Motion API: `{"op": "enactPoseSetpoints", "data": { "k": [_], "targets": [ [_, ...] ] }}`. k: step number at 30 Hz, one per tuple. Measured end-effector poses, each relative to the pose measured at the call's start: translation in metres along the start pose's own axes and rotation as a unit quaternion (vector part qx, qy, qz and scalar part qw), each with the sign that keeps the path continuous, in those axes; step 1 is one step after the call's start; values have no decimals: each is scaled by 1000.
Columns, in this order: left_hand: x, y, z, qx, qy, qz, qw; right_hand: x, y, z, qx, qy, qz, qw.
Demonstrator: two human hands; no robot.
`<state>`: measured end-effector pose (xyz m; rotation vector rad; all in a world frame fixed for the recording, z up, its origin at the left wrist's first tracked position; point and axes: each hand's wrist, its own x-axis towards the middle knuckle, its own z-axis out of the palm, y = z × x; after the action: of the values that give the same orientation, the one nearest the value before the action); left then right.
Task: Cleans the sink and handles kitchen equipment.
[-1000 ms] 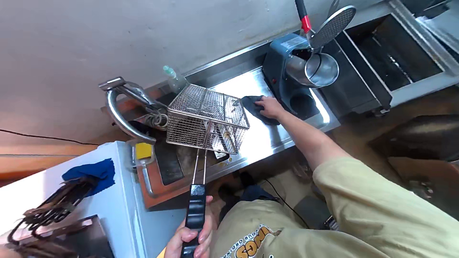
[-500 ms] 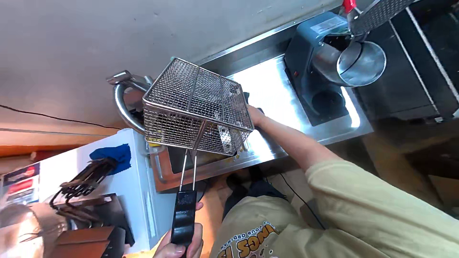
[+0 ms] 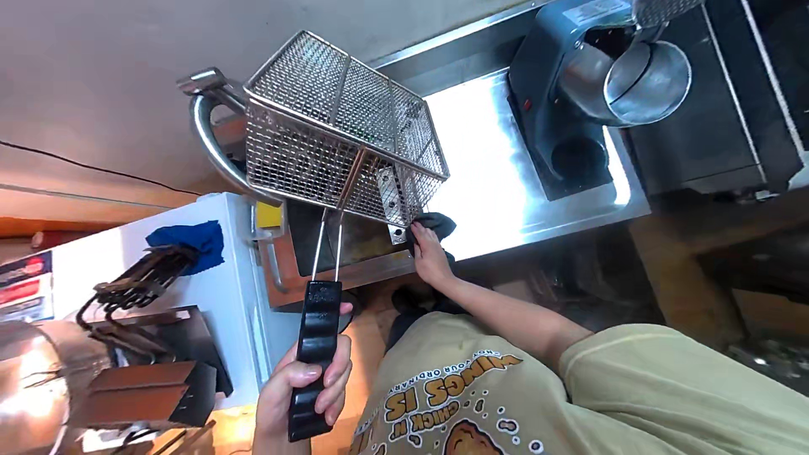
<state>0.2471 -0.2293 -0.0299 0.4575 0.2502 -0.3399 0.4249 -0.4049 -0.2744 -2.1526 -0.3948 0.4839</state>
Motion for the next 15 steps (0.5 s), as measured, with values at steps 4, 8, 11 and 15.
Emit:
{"op": "enactPoseSetpoints", "data": {
  "k": [4,8,11,15],
  "targets": [
    [-3,4,-4,0,-3,-13,1000,-25,-22,25,53,-33,38,997],
    [-10,13,-10,-6,-9,-24,1000,-31,-42,56,67,-61,17,996],
    [-16,20,-16,-5,-20,-33,999,-23,-59,78,144,-83,13,986],
    [-24,33,-19,10,-22,-41,999,-1,-80,76,251,-91,33,963]
  ]
}}
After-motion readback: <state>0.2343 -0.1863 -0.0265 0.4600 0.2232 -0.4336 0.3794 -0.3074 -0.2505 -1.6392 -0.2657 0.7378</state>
